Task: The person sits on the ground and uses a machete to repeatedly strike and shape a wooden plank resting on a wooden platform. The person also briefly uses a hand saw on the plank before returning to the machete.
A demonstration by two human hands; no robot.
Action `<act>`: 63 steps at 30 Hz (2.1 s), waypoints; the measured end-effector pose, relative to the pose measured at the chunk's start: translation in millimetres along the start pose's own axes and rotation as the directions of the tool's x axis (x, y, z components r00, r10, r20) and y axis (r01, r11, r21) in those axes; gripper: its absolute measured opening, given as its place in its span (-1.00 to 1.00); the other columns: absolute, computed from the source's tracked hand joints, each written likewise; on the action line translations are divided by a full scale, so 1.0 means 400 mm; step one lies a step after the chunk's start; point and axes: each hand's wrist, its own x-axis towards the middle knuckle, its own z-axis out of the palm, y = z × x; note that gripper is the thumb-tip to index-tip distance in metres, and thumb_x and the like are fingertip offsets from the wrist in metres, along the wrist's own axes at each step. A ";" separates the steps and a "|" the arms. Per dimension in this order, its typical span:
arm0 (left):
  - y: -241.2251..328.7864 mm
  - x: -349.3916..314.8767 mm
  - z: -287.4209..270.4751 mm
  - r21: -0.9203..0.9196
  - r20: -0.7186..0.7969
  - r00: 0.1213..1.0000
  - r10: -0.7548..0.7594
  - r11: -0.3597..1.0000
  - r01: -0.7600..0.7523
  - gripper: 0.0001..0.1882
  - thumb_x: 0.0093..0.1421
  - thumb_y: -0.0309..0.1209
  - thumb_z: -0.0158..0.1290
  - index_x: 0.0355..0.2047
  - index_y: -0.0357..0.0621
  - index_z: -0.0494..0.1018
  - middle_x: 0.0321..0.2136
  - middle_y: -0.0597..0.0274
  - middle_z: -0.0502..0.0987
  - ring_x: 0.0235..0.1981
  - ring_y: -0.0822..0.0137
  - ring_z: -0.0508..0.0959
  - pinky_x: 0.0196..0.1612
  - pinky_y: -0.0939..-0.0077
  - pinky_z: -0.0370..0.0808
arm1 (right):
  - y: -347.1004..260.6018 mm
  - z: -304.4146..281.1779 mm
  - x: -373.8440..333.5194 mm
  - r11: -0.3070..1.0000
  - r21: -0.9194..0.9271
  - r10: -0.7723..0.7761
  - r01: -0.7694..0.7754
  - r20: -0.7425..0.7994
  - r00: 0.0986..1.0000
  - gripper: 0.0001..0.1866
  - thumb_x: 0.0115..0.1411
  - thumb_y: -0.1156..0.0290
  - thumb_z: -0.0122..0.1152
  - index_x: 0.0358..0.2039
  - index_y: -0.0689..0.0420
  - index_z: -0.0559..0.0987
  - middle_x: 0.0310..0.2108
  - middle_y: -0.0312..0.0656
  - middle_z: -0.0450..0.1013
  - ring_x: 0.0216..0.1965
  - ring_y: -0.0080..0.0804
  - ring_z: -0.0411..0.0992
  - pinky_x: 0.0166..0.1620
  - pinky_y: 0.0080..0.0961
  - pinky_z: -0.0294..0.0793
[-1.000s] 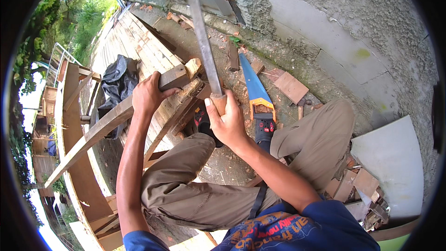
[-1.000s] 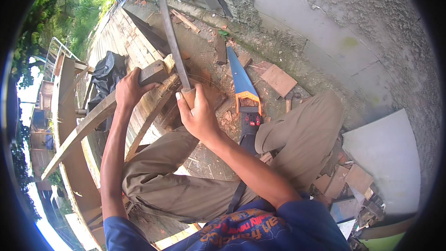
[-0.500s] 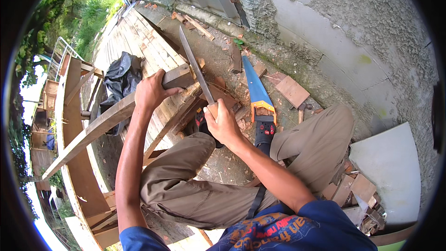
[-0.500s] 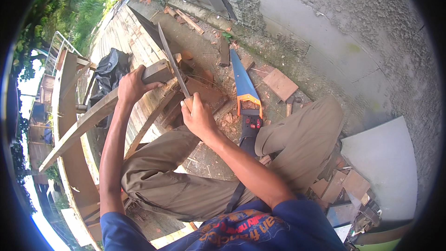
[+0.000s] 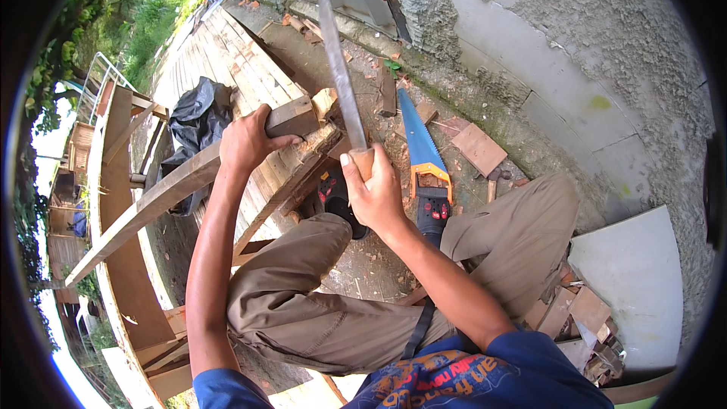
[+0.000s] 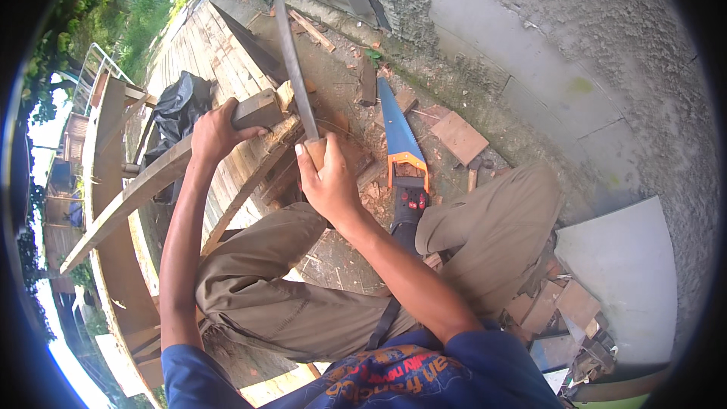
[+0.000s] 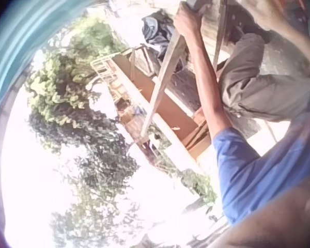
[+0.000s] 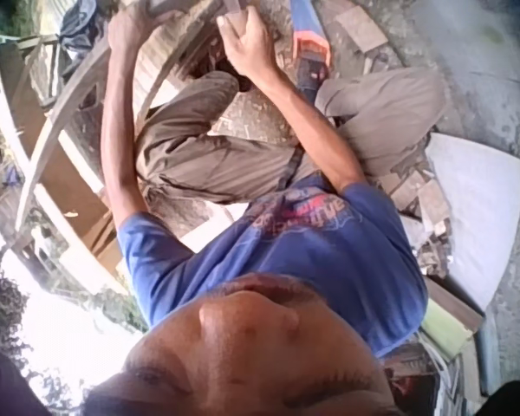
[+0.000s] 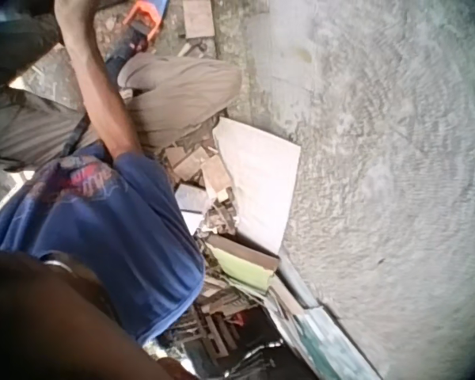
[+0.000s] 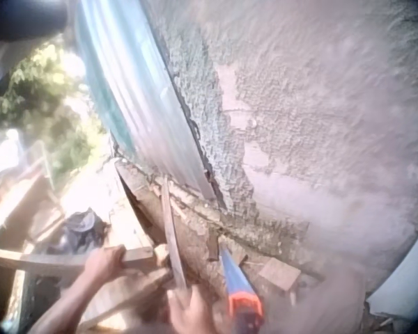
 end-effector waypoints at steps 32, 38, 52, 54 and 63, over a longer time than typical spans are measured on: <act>0.001 0.007 0.007 0.002 0.028 1.000 -0.014 1.000 0.014 -0.20 -0.13 0.29 0.37 -0.25 -0.23 0.47 -0.48 -0.11 0.64 -0.34 -0.12 0.68 -0.29 0.06 0.59 | 0.049 0.016 -0.041 0.941 0.329 0.093 -0.082 -0.016 0.996 -0.71 0.40 0.24 0.23 -0.25 0.19 0.40 -0.57 -0.27 0.43 -0.66 -0.58 0.45 -0.64 -0.51 0.40; 0.007 0.014 -0.019 -0.005 0.028 1.000 -0.002 1.000 0.003 -0.17 -0.02 0.40 0.24 -0.27 -0.25 0.47 -0.51 -0.16 0.62 -0.37 -0.18 0.66 -0.28 0.01 0.57 | 0.104 0.000 -0.075 0.916 0.219 0.253 -0.336 0.337 0.907 -0.73 0.45 0.20 0.13 -0.18 0.16 0.41 -0.56 -0.32 0.33 -0.68 -0.61 0.34 -0.61 -0.55 0.40; -0.001 0.053 -0.049 -0.165 0.153 0.988 -0.016 0.985 0.041 -0.05 0.21 0.46 -0.09 -0.47 -0.39 0.63 -0.53 -0.33 0.59 -0.35 -0.24 0.65 -0.19 -0.01 0.57 | 0.130 -0.153 -0.116 0.928 0.310 0.206 -0.207 0.036 0.978 -0.79 0.45 0.33 0.14 -0.14 0.21 0.42 -0.47 -0.25 0.43 -0.59 -0.54 0.40 -0.47 -0.51 0.51; -0.003 0.054 -0.050 -0.158 0.236 0.972 -0.007 0.986 0.045 -0.02 0.20 0.48 -0.11 -0.45 -0.41 0.63 -0.50 -0.35 0.59 -0.35 -0.26 0.65 -0.18 -0.02 0.56 | 0.094 -0.135 -0.135 0.901 0.346 0.260 -0.263 0.055 0.964 -0.79 0.44 0.34 0.17 -0.13 0.20 0.41 -0.46 -0.25 0.44 -0.62 -0.56 0.39 -0.51 -0.54 0.48; 0.005 -0.004 -0.009 -0.157 0.228 0.974 0.009 0.987 0.027 -0.01 0.20 0.48 -0.13 -0.56 -0.41 0.61 -0.61 -0.31 0.55 -0.47 -0.25 0.61 -0.33 -0.05 0.53 | 0.045 -0.069 -0.100 0.877 0.343 0.265 -0.336 0.239 0.934 -0.80 0.38 0.34 0.24 -0.16 0.14 0.43 -0.56 -0.38 0.38 -0.69 -0.67 0.34 -0.62 -0.63 0.37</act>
